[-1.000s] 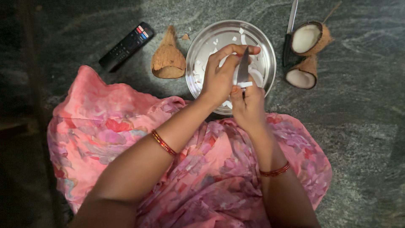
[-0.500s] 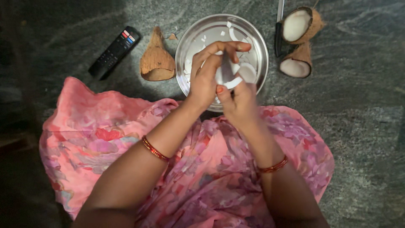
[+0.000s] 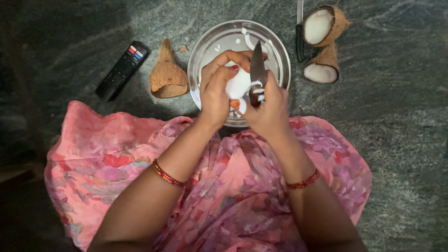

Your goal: The person sits on the floor and uses a knife to slice white coconut meat into small pieces, placing them into a metal plate. The person handles coconut pieces and a knife throughout the clip.

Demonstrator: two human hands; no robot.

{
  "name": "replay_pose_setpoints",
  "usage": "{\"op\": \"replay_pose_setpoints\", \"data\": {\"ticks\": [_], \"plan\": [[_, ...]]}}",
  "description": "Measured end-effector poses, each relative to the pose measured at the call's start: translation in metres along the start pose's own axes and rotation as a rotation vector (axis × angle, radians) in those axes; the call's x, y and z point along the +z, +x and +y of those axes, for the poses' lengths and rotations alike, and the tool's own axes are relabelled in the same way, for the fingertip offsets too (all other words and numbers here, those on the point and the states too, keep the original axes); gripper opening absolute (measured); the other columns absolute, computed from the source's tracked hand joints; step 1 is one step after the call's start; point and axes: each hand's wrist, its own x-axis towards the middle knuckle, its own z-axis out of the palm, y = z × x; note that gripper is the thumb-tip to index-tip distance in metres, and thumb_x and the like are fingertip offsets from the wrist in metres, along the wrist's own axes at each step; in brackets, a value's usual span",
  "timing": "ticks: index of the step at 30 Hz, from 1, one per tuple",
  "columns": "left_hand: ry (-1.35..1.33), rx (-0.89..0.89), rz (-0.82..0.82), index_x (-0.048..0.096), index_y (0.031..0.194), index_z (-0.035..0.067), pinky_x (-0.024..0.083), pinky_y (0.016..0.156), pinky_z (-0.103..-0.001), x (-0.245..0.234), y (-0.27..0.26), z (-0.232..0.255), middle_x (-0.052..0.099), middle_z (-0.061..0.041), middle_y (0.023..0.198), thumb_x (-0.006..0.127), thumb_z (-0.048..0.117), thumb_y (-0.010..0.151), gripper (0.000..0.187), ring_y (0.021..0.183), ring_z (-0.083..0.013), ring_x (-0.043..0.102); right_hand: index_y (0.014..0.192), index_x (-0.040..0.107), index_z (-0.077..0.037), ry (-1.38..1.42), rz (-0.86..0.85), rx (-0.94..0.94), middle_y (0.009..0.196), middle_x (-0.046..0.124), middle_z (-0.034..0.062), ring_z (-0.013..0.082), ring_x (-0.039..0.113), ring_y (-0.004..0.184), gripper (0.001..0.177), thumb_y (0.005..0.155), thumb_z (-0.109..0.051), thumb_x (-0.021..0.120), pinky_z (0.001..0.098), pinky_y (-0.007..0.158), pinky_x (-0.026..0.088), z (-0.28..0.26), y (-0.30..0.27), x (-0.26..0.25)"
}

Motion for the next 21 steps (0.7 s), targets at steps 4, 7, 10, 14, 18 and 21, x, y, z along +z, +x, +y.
{"op": "replay_pose_setpoints", "data": {"ticks": [4, 7, 10, 14, 18, 21], "plan": [[0.057, -0.021, -0.002, 0.062, 0.102, -0.006, 0.054, 0.104, -0.036, 0.002, -0.003, 0.003, 0.070, -0.024, 0.126, 0.040, 0.013, 0.093, 0.031, 0.110, -0.0259, 0.067, 0.123, 0.056, -0.001, 0.023, -0.031, 0.030, 0.088, 0.071, 0.0102, 0.0205, 0.076, 0.078, 0.059, 0.095, -0.048, 0.078, 0.0330, 0.069, 0.056, 0.003, -0.008, 0.003], [0.089, 0.013, -0.001, 0.063, 0.103, -0.007, 0.053, 0.107, -0.036, 0.002, -0.002, 0.007, 0.071, -0.024, 0.124, 0.038, 0.014, 0.093, 0.034, 0.113, -0.0261, 0.068, 0.127, 0.056, -0.001, 0.129, -0.059, -0.038, 0.093, 0.071, 0.0113, 0.0216, 0.074, 0.084, 0.052, 0.105, -0.045, 0.070, 0.0339, 0.075, 0.056, 0.005, -0.010, 0.010], [0.131, 0.026, -0.005, 0.062, 0.101, -0.006, 0.053, 0.105, -0.035, 0.001, -0.003, 0.005, 0.071, -0.024, 0.125, 0.037, 0.015, 0.095, 0.033, 0.112, -0.0250, 0.067, 0.124, 0.057, 0.001, 0.161, -0.100, 0.002, 0.084, 0.068, 0.0102, 0.0203, 0.071, 0.075, 0.047, 0.107, -0.043, 0.063, 0.0335, 0.069, 0.053, 0.009, -0.017, 0.014], [0.093, 0.021, 0.001, 0.060, 0.097, -0.003, 0.053, 0.101, -0.034, -0.002, -0.001, 0.000, 0.072, -0.024, 0.125, 0.038, 0.015, 0.095, 0.029, 0.109, -0.0235, 0.066, 0.109, 0.059, -0.001, 0.126, -0.140, 0.060, 0.076, 0.063, 0.0082, 0.0182, 0.069, 0.067, 0.041, 0.110, -0.041, 0.055, 0.0344, 0.063, 0.050, 0.014, -0.022, 0.020], [0.078, 0.041, 0.019, 0.060, 0.097, -0.003, 0.050, 0.099, -0.033, -0.009, 0.001, -0.008, 0.070, -0.023, 0.125, 0.039, 0.014, 0.097, 0.027, 0.106, -0.0213, 0.064, 0.100, 0.055, -0.001, 0.282, -0.146, 0.193, 0.067, 0.057, 0.0040, 0.0133, 0.056, 0.057, 0.043, 0.112, -0.042, 0.048, 0.0304, 0.054, 0.043, 0.018, -0.030, 0.032], [0.160, 0.116, 0.051, 0.061, 0.095, -0.002, 0.050, 0.100, -0.034, -0.015, 0.001, -0.023, 0.072, -0.022, 0.125, 0.040, 0.012, 0.096, 0.025, 0.111, -0.0219, 0.065, 0.093, 0.052, -0.003, 0.486, -0.140, 0.378, 0.065, 0.050, 0.0002, 0.0093, 0.046, 0.053, 0.045, 0.111, -0.044, 0.045, 0.0279, 0.048, 0.037, 0.026, -0.038, 0.041]]}}
